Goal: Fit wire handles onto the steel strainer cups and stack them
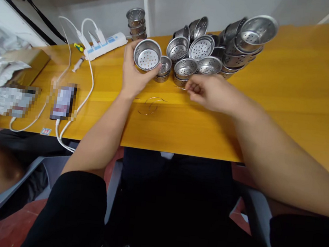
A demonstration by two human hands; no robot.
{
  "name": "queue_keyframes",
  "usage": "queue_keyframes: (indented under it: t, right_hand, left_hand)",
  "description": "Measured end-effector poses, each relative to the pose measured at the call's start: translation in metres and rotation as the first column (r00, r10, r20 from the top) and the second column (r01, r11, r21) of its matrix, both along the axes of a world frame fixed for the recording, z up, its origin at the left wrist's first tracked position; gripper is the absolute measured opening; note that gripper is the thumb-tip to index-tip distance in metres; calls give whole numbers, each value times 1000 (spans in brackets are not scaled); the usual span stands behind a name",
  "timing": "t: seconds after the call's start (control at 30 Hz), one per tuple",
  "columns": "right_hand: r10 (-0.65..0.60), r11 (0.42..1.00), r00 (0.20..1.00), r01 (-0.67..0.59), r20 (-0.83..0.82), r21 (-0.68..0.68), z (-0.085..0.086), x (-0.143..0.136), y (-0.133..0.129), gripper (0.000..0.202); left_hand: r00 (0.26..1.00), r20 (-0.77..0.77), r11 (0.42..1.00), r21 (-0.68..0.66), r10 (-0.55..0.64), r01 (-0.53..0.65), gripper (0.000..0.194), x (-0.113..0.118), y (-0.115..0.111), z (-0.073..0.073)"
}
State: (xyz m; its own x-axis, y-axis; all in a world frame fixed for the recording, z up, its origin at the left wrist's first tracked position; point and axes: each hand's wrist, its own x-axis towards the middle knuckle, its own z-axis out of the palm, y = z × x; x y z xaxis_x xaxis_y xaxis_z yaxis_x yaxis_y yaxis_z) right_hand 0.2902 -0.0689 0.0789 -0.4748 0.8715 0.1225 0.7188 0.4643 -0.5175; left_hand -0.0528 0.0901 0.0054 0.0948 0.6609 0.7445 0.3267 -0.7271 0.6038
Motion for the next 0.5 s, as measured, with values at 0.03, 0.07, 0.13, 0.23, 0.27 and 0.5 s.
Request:
queue_keyframes:
  t: [0.03,0.07,0.13,0.23,0.27,0.5]
  right_hand:
    - [-9,1000,998,10,-58,22,-2,1,0,12]
    - [-18,999,994,23,-109,39,-3,2,0,14]
    - [-42,998,981,51,-191,43,-8,2,1,28]
    - [-98,995,958,95,-270,-24,-15,1,2,55]
    - [-120,993,950,112,-287,-43,-17,0,3,61]
    - [-216,975,953,223,-213,10,-9,-9,-1,69]
  left_hand:
    - [1000,4,1000,19,6,-6,111,3,-4,2]
    - [1000,9,999,36,14,-14,112,7,-7,3]
    - [1000,12,998,52,24,-25,112,14,-14,5]
    - [1000,2,999,49,24,-24,106,22,-21,5]
    - [1000,-3,999,42,22,-22,104,24,-23,5]
    - [999,-17,985,-165,-45,41,110,36,-47,15]
